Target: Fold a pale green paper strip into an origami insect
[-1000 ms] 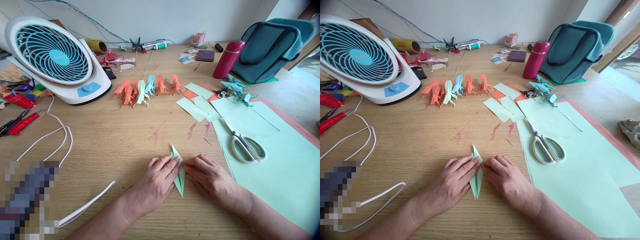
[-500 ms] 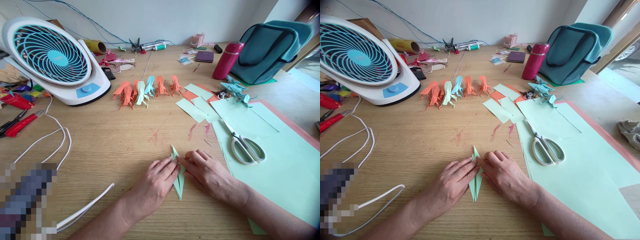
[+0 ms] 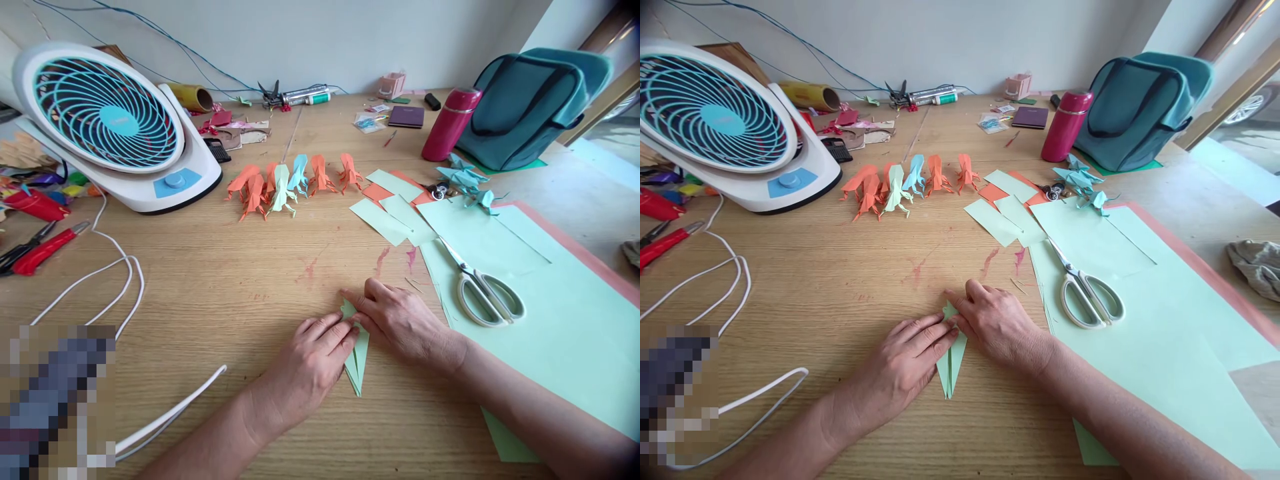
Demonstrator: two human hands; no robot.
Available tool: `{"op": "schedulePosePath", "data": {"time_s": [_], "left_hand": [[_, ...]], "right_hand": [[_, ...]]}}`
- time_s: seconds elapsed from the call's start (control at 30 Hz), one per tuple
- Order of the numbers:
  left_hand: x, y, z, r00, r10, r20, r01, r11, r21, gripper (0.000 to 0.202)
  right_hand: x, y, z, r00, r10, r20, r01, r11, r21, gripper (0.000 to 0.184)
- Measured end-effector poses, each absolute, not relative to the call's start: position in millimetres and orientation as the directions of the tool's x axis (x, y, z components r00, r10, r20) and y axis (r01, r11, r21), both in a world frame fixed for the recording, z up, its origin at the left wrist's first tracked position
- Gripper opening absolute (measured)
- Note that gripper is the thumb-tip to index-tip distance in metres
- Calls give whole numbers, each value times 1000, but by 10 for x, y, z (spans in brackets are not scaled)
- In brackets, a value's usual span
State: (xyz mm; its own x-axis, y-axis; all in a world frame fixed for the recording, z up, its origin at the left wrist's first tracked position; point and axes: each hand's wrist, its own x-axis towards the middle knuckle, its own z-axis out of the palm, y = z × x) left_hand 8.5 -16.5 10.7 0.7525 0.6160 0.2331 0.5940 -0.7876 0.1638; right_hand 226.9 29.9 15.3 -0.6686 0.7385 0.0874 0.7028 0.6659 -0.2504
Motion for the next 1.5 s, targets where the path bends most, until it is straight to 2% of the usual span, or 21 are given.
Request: {"op": "schedulePosePath", "data": {"time_s": [0.17,0.3,0.43,0.57,0.83,1.07,1.27,1.37,1.5], "left_hand": [[69,-136,115,742,624,244,578,-780,239,35],[52,-99,140,716,656,238,558,-743,369,32],[13,-32,122,665,710,231,502,-654,565,30],[-26,56,85,644,717,268,415,-621,665,22],[-12,104,131,635,747,196,423,-549,721,15],[52,163,234,611,789,70,524,-469,711,13],[87,156,221,446,895,12,582,-300,756,30],[82,145,210,445,892,77,616,-368,697,29],[67,127,172,526,836,158,600,-497,627,18]], "right_hand": [[2396,98,136,-593,763,259,620,637,-457,18],[2438,-60,80,-595,732,333,494,659,-567,24],[2419,-76,20,-638,700,320,472,684,-557,20],[2409,-57,-2,-663,678,317,497,716,-490,18],[2415,-80,9,-695,651,306,504,744,-439,20],[2411,-78,36,-703,637,317,502,760,-413,22],[2419,-78,25,-717,619,321,483,772,-413,22],[2418,-76,24,-715,621,320,486,771,-411,22],[2413,-75,22,-710,619,337,488,777,-398,22]]}}
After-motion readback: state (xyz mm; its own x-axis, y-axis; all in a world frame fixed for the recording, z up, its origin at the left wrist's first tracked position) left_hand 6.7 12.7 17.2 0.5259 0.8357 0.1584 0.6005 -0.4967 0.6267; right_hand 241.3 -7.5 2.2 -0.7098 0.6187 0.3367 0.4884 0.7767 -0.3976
